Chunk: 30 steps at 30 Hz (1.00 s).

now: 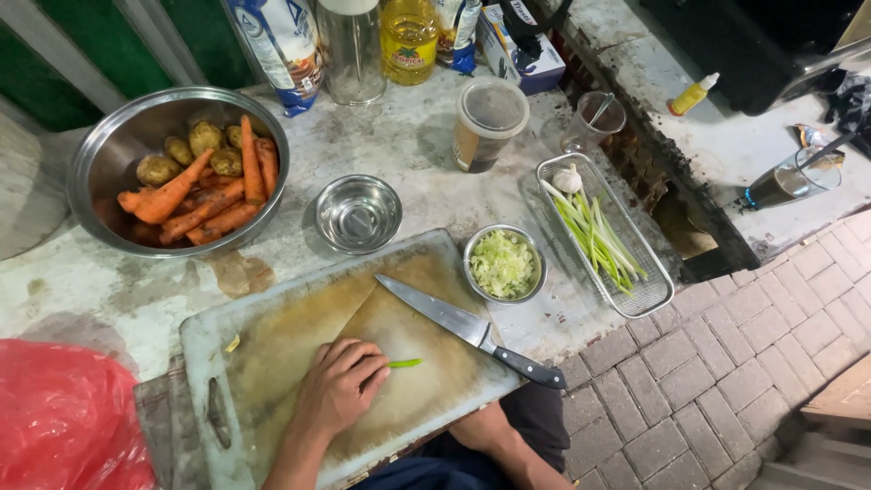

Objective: Slicing green onions into small pieces on a cutting board and transferring them to a metal bowl.

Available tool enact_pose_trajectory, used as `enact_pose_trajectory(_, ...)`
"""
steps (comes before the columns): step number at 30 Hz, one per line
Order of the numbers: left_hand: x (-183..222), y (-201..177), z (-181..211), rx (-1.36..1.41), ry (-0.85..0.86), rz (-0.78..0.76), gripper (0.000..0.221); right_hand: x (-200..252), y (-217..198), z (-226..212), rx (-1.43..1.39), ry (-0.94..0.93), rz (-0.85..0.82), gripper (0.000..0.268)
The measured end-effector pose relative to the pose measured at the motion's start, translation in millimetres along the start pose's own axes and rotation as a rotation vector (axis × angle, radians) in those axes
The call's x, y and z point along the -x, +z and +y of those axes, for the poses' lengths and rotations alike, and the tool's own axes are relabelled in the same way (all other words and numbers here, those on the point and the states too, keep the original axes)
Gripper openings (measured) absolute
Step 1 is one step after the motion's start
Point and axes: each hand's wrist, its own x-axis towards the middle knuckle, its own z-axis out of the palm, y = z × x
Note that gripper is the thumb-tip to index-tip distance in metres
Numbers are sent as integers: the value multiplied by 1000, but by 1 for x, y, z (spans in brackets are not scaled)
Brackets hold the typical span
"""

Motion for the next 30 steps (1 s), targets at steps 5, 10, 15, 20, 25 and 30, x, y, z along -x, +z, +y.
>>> enact_pose_trajectory(5, 3, 2, 1, -63, 78, 39, 14, -72, -112, 54, 33, 49, -26, 42)
enact_pose_trajectory(10, 0, 5, 0, -41, 93, 50, 12, -76, -156, 92, -106, 331, -50, 41)
enact_pose_trajectory(15, -1, 1, 2, -38, 98, 60, 8, -102, -111, 173, -674, 537, 330, 55)
enact_pose_trajectory(20, 2, 3, 2, -37, 81, 52, 7, -94, -105, 195, -602, 569, 286, 31)
enact_pose_trajectory(25, 0, 2, 1, -27, 79, 46, 6, -88, -85, 218, -511, 622, 233, 13)
enact_pose_trajectory(30, -1, 0, 2, -33, 86, 27, 7, -92, -59, 230, -541, 282, 484, 49)
